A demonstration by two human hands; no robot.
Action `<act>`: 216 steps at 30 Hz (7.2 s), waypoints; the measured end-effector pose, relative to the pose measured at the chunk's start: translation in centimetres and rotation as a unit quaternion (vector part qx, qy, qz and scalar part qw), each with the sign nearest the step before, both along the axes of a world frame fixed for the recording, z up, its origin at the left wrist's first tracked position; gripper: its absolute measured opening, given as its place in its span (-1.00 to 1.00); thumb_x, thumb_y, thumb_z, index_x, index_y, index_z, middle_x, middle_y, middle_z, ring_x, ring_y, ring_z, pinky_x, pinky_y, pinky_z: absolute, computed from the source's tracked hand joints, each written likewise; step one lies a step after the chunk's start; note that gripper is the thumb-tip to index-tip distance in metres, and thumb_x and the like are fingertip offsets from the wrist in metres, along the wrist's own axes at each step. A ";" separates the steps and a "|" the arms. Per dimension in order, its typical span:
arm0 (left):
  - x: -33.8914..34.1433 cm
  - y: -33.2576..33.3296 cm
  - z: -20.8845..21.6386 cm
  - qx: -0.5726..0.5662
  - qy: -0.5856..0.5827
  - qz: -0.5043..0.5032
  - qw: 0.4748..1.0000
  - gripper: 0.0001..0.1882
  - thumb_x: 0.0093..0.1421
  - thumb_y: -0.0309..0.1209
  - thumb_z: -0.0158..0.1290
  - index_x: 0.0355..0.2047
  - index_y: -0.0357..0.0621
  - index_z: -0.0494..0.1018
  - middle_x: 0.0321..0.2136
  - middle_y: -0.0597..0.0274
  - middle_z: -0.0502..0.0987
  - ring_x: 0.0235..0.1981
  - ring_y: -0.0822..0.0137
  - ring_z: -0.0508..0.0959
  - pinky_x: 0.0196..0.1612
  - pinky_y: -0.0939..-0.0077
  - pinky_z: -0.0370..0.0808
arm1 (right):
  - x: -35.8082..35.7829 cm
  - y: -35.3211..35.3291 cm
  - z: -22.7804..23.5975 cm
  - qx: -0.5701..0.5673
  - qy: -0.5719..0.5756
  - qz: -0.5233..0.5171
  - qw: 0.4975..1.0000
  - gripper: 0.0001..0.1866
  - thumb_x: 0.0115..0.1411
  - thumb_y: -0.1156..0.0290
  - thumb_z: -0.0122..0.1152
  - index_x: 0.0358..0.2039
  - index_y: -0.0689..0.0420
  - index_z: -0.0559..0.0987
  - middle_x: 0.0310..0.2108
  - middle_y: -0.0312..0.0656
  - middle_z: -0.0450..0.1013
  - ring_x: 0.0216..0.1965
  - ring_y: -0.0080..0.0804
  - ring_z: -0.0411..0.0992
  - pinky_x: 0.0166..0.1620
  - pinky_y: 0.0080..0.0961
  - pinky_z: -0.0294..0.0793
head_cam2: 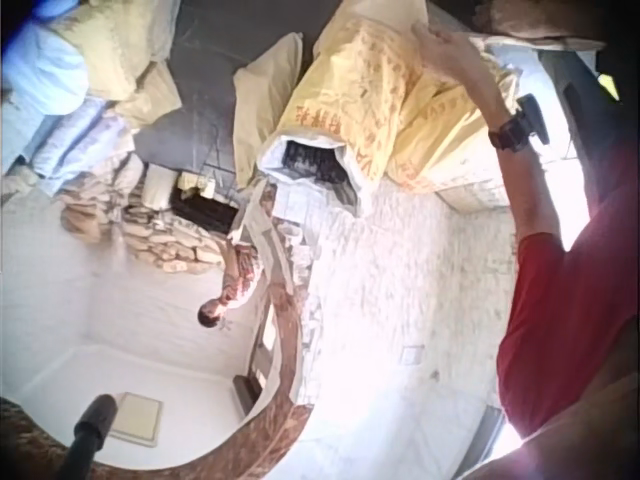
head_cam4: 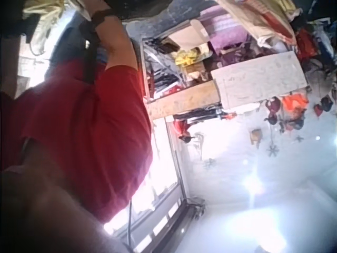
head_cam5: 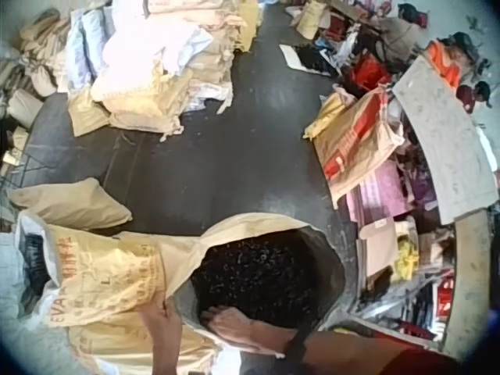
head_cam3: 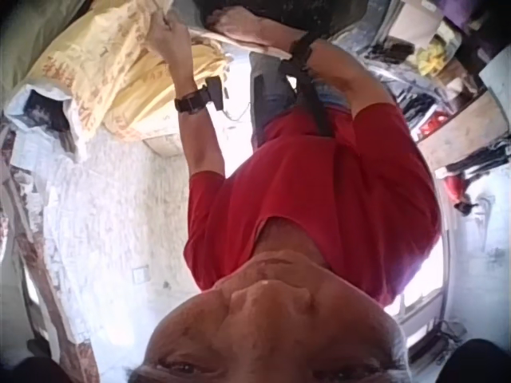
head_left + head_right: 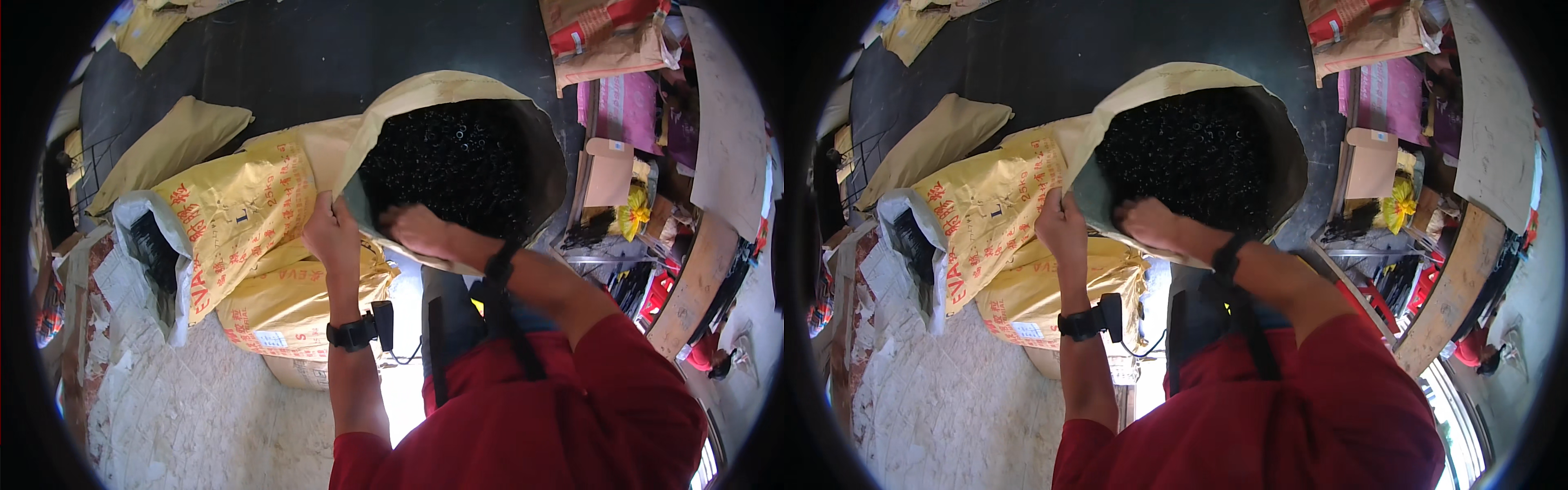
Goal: Packing bundles of umbrella ribs into protective yellow and beige bags
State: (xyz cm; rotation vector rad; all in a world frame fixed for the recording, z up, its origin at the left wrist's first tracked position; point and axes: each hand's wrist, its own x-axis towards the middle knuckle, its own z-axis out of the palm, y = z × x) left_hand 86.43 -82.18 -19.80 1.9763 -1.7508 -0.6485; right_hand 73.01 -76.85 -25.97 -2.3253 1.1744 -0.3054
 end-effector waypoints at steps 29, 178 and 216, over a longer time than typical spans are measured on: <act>-0.6 1.7 0.4 0.012 -0.008 -0.031 0.999 -0.80 0.07 -0.33 0.00 -0.57 -0.21 0.36 -0.82 0.13 0.22 -0.78 0.32 0.17 -0.65 0.46 0.19 | -3.5 -3.6 0.6 -0.093 0.185 -0.151 0.966 -0.96 -0.27 0.40 0.06 -0.75 0.05 0.43 -0.73 -0.31 0.33 -0.52 -0.42 0.34 -0.32 -0.47 0.26; -14.5 15.6 2.5 0.241 -0.095 0.134 0.957 -0.78 0.03 -0.25 -0.06 -0.54 -0.15 0.38 -0.50 0.03 0.43 -0.49 -0.08 0.44 -0.45 0.06 0.35 | -37.3 10.0 -0.5 0.245 0.238 -0.305 0.889 -0.69 -0.04 0.20 0.10 -0.65 0.22 0.48 -0.60 0.06 0.42 -0.49 0.03 0.42 -0.41 -0.16 0.42; -8.7 9.3 -1.5 0.212 -0.323 -0.198 0.901 -0.70 0.00 -0.36 -0.04 -0.20 -0.05 0.31 -0.19 0.16 0.37 -0.19 0.15 0.43 -0.30 0.19 0.40 | -24.6 4.1 6.2 -0.048 0.195 -0.113 0.973 -0.72 -0.03 0.40 0.01 -0.23 0.03 0.44 -0.28 -0.19 0.42 -0.22 -0.15 0.38 -0.18 -0.24 0.34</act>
